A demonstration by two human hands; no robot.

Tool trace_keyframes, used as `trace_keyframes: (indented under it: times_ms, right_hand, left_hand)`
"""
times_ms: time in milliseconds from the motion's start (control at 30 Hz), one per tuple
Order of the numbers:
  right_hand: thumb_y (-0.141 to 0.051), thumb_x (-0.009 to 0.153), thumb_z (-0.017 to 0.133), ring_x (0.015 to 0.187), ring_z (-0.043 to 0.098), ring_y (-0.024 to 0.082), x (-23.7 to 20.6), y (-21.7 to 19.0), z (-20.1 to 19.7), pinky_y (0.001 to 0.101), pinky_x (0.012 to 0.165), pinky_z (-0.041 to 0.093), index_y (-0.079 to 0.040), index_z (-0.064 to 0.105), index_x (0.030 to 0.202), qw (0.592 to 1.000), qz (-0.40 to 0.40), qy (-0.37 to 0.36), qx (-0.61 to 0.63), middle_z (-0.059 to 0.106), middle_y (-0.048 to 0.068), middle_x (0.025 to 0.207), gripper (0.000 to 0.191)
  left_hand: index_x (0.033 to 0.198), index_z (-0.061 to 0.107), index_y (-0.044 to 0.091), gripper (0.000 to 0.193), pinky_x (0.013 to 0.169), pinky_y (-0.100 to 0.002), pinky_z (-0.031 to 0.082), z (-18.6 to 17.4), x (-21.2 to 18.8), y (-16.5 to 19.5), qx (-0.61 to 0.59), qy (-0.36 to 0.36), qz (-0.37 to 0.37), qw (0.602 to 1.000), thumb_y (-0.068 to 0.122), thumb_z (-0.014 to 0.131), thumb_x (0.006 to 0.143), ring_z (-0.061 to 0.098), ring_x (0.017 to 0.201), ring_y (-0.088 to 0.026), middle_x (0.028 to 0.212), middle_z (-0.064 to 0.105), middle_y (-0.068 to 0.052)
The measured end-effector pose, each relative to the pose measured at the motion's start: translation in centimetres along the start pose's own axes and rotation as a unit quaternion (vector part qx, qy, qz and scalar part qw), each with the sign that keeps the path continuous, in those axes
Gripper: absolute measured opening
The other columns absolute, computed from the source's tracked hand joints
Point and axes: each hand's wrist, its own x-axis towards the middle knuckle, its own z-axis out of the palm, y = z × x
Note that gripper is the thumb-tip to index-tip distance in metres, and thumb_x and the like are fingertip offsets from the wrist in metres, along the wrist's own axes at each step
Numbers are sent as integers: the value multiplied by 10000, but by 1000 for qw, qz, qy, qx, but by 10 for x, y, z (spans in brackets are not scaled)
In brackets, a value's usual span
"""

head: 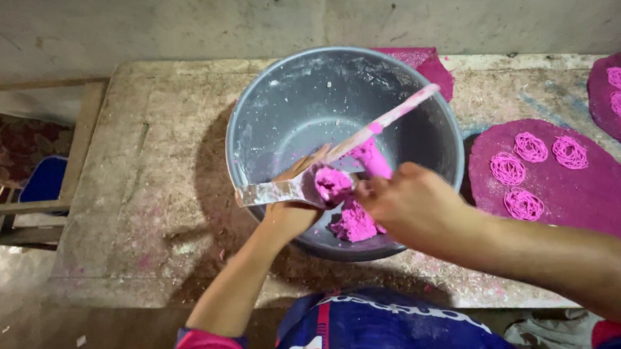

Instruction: The person scoops pink paste from a large plastic basin and packs it into a handheld extruder tool, then squeezes the tool to pipe spiral rosettes onto round boards arranged on the workbench. They repeat the loading and piping cycle across several boards, adding rosettes one after another.

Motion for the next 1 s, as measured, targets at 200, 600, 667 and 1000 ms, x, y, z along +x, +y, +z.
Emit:
trace_keyframes:
  times_ms: [200, 600, 667, 1000]
  right_hand:
    - [-224, 959, 630, 683, 721, 302, -24, 14, 49, 417, 546, 555, -170, 680, 1248, 924, 206, 166, 276, 753, 100, 954, 298]
    - [-135, 1015, 621, 742, 521, 59, -23, -9, 165, 311, 652, 500, -35, 639, 1383, 679, 311, 159, 646, 718, 265, 902, 382]
    - [-138, 1005, 628, 775, 561, 60, -13, -14, 166, 303, 663, 513, -12, 642, 1366, 712, 306, 181, 605, 727, 246, 926, 383]
    - [-336, 955, 634, 632, 689, 229, -21, 54, 74, 393, 604, 533, -183, 729, 1269, 821, 235, -100, 510, 759, 167, 821, 362]
  left_hand:
    - [1412, 585, 48, 569, 942, -323, 605, 1, 1, -19, -173, 151, -85, 970, 255, 770, 915, 748, 1095, -190, 1244, 729, -92]
    - [1264, 600, 79, 657, 836, -471, 553, -10, 35, -4, 88, 133, -9, 987, 300, 847, 697, 625, 1107, -409, 1549, 442, -327]
    - [1467, 422, 9, 816, 846, -496, 546, -8, 39, 0, 40, 128, -80, 988, 248, 806, 788, 627, 1072, -412, 1388, 542, -276]
    - [1601, 315, 29, 901, 639, -359, 578, -6, 22, -13, 72, 66, 4, 995, 252, 835, 900, 706, 840, -287, 1126, 659, -167]
